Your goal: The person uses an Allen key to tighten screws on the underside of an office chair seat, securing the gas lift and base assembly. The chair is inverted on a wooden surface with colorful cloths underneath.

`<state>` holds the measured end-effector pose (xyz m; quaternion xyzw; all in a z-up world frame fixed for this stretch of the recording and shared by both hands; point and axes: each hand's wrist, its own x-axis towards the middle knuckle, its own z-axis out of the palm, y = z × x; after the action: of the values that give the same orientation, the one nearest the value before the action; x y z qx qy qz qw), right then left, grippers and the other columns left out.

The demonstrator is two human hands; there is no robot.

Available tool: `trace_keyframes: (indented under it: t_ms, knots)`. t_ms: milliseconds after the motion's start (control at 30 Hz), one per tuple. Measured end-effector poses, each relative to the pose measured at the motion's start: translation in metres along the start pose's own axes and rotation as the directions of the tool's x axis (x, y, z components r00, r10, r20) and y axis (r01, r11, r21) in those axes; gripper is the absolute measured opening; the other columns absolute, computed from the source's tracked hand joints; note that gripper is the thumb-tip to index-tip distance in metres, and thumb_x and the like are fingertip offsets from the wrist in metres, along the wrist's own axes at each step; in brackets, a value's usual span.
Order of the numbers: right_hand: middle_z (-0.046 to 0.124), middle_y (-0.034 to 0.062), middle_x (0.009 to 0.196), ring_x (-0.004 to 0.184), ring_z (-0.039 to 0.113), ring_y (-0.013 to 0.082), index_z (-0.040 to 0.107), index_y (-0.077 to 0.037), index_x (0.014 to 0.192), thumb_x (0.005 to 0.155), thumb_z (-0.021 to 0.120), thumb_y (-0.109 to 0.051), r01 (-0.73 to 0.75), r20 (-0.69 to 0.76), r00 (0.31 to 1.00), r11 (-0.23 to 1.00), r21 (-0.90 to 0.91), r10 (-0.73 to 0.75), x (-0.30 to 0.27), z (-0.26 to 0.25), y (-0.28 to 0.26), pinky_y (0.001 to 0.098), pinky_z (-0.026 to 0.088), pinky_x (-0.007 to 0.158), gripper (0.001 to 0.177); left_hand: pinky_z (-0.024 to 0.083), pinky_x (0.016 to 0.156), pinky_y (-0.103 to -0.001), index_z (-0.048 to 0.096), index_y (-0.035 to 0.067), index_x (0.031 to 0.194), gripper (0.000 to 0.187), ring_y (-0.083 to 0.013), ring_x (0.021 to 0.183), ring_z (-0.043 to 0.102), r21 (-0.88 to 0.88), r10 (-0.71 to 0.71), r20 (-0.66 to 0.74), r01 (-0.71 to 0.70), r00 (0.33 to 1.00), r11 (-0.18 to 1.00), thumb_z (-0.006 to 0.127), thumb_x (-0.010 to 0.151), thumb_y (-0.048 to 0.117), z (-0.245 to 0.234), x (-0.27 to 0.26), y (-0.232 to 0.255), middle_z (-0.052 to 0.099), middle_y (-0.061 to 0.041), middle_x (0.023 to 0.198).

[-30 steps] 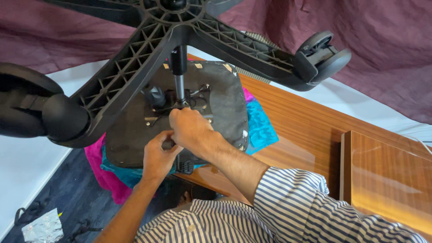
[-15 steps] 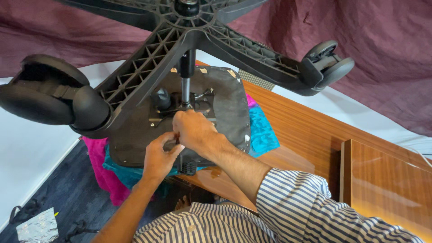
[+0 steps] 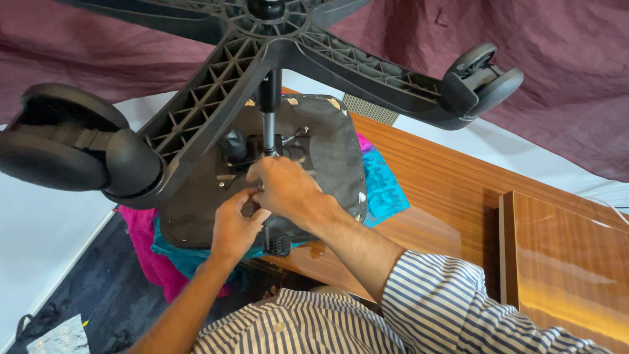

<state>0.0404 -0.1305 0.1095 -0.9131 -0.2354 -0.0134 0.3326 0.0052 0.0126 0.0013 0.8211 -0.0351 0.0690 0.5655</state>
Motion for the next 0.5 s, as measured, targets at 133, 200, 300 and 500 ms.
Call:
trace_keyframes:
  t_ms: [133,200,300,500]
  knots:
    - [0.074,0.0232,0.09,0.089,0.074,0.0396,0.077,-0.002,0.09,0.081,0.081,-0.026,-0.257,0.134,0.95,0.95,-0.178,0.282,0.001,-0.004,-0.002,0.0449,0.06,0.08,0.026,0.059,0.075,-0.03,0.074,0.001,0.107,0.029,-0.0148,0.083,0.074,-0.01,-0.073,0.071,0.074,0.995,0.997,0.08,0.081,0.012,0.001,0.003,0.001,0.078,-0.009,0.091]
    - [0.075,0.0237,0.089,0.088,0.074,0.0396,0.078,-0.003,0.093,0.078,0.08,-0.022,-0.169,0.13,0.972,0.968,-0.184,0.194,-0.001,-0.006,-0.001,0.0451,0.06,0.081,0.023,0.059,0.078,-0.03,0.073,-0.001,0.103,0.027,-0.0153,0.085,0.075,0.025,-0.034,0.088,0.032,0.995,0.999,0.081,0.081,0.012,0.004,0.003,0.0,0.078,-0.011,0.088]
    - [0.076,0.0213,0.088,0.085,0.076,0.0375,0.08,-0.005,0.091,0.07,0.073,-0.012,-0.051,0.116,0.992,0.998,-0.042,0.055,-0.005,-0.008,0.003,0.0445,0.06,0.077,0.024,0.058,0.079,-0.03,0.073,0.001,0.107,0.031,-0.0146,0.085,0.075,0.053,-0.026,0.072,0.022,0.997,0.998,0.083,0.08,0.013,0.004,0.006,-0.005,0.079,-0.01,0.093]
    - [0.074,0.0226,0.088,0.087,0.074,0.0385,0.078,-0.003,0.087,0.082,0.082,-0.029,-0.275,0.158,0.938,0.938,-0.21,0.31,0.005,-0.009,0.007,0.0456,0.06,0.08,0.026,0.057,0.083,-0.03,0.074,0.002,0.112,0.035,-0.0166,0.089,0.075,0.008,0.058,0.085,-0.059,0.995,0.998,0.083,0.079,0.01,0.007,0.008,-0.013,0.08,-0.009,0.094]
